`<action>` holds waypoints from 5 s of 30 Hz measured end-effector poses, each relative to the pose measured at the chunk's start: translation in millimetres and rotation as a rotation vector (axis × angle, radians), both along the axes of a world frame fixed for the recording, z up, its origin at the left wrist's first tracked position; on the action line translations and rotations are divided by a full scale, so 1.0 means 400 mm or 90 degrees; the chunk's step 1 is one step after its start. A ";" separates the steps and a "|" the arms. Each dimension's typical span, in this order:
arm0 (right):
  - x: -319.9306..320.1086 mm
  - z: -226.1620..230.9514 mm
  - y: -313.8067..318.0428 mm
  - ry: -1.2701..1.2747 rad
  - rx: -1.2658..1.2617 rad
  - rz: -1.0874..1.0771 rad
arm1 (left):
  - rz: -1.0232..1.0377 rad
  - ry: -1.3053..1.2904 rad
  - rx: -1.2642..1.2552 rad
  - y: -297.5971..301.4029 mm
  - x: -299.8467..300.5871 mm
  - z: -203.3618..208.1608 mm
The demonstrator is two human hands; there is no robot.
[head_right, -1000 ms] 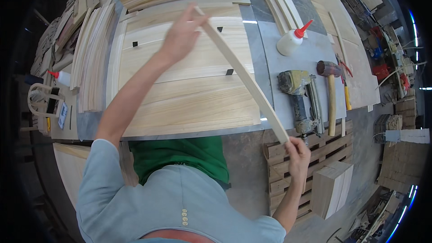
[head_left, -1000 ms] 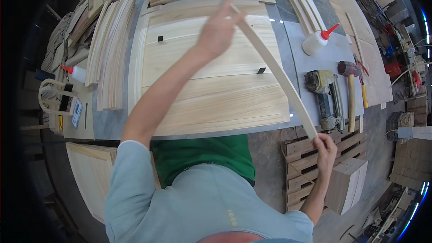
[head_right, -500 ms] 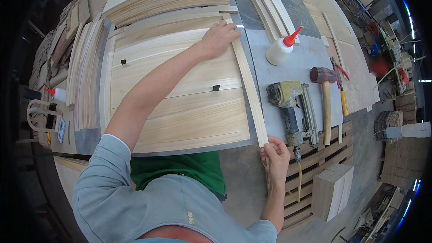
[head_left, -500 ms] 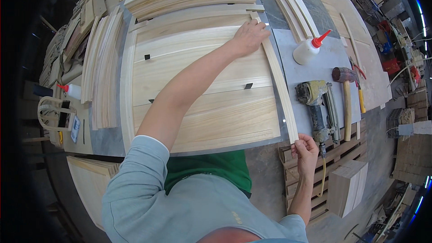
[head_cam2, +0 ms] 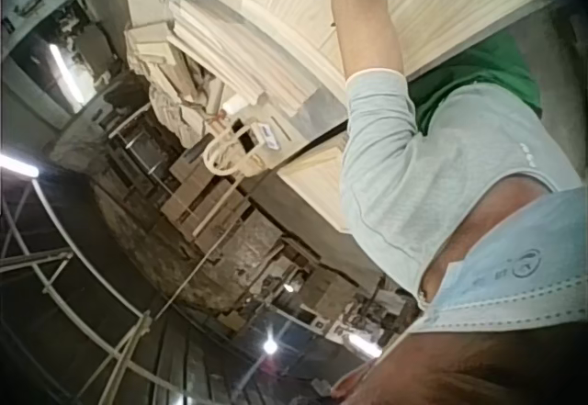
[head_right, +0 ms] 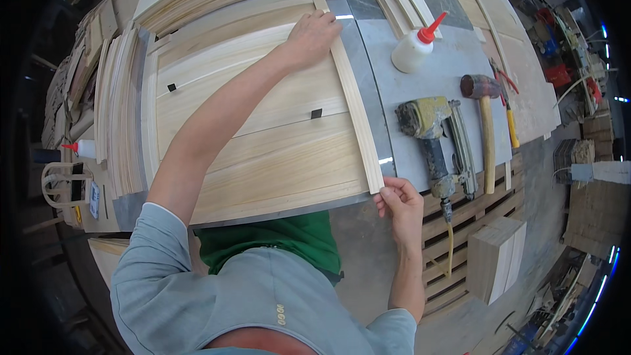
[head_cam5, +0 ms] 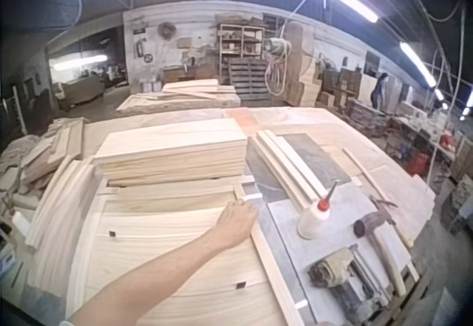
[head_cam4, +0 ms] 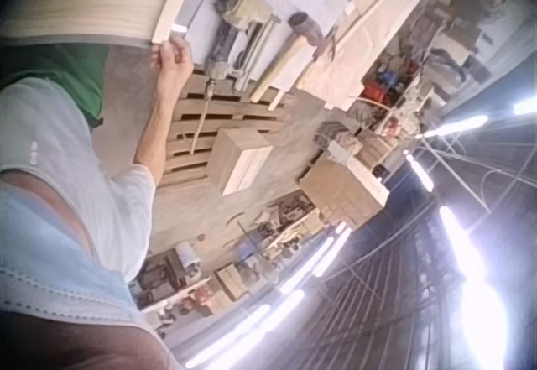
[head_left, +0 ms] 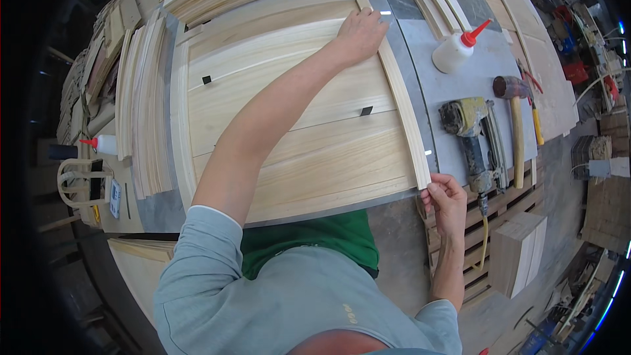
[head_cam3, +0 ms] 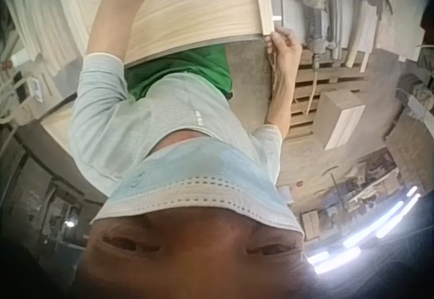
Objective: Applying glue and using a pneumatic nail gun to assemble wooden panels at a workbench.
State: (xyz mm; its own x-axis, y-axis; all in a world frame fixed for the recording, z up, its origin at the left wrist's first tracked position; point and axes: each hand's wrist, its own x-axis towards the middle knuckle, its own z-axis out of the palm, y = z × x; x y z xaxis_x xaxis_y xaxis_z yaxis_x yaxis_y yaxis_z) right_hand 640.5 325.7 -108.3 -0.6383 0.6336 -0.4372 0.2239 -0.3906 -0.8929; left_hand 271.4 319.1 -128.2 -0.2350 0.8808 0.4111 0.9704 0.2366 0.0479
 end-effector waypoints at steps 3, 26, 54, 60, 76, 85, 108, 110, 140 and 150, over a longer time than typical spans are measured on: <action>-0.005 -0.005 -0.007 -0.031 0.004 0.008 | -0.020 0.000 0.006 -0.014 0.033 -0.013; -0.021 -0.020 -0.035 -0.163 0.262 0.101 | -0.067 -0.084 -0.087 -0.086 0.138 0.073; -0.113 0.169 0.269 -0.456 0.739 0.123 | -0.007 -0.052 -0.045 -0.055 0.134 -0.015; -0.258 0.359 0.233 -0.286 0.505 0.132 | 0.016 -0.062 -0.062 -0.056 0.133 -0.010; -0.858 0.274 0.329 -0.152 0.579 0.379 | 0.044 -0.013 -0.001 -0.057 0.154 -0.029; -0.898 0.221 0.375 -0.174 0.596 0.398 | 0.033 -0.006 0.005 -0.055 0.154 -0.026; 0.142 0.338 0.083 -0.219 0.418 0.079 | -0.274 -0.185 -0.044 -0.255 0.449 0.036; 0.188 0.322 0.055 -0.230 0.405 0.061 | -0.290 -0.193 -0.058 -0.270 0.496 0.012; 0.148 0.225 -0.010 -0.148 0.489 0.189 | -0.164 -0.118 0.079 -0.262 0.552 -0.047; 0.094 0.240 -0.011 -0.269 0.462 0.254 | -0.146 -0.150 0.087 -0.254 0.559 -0.052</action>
State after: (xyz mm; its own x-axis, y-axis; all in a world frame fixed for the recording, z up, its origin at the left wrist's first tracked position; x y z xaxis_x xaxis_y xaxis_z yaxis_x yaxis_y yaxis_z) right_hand 678.1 321.2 -12.5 -0.7459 0.6106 -0.2659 0.5838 0.4072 -0.7024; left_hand 494.9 217.7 -148.9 -0.1401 0.8621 0.4870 0.9560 -0.0102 0.2931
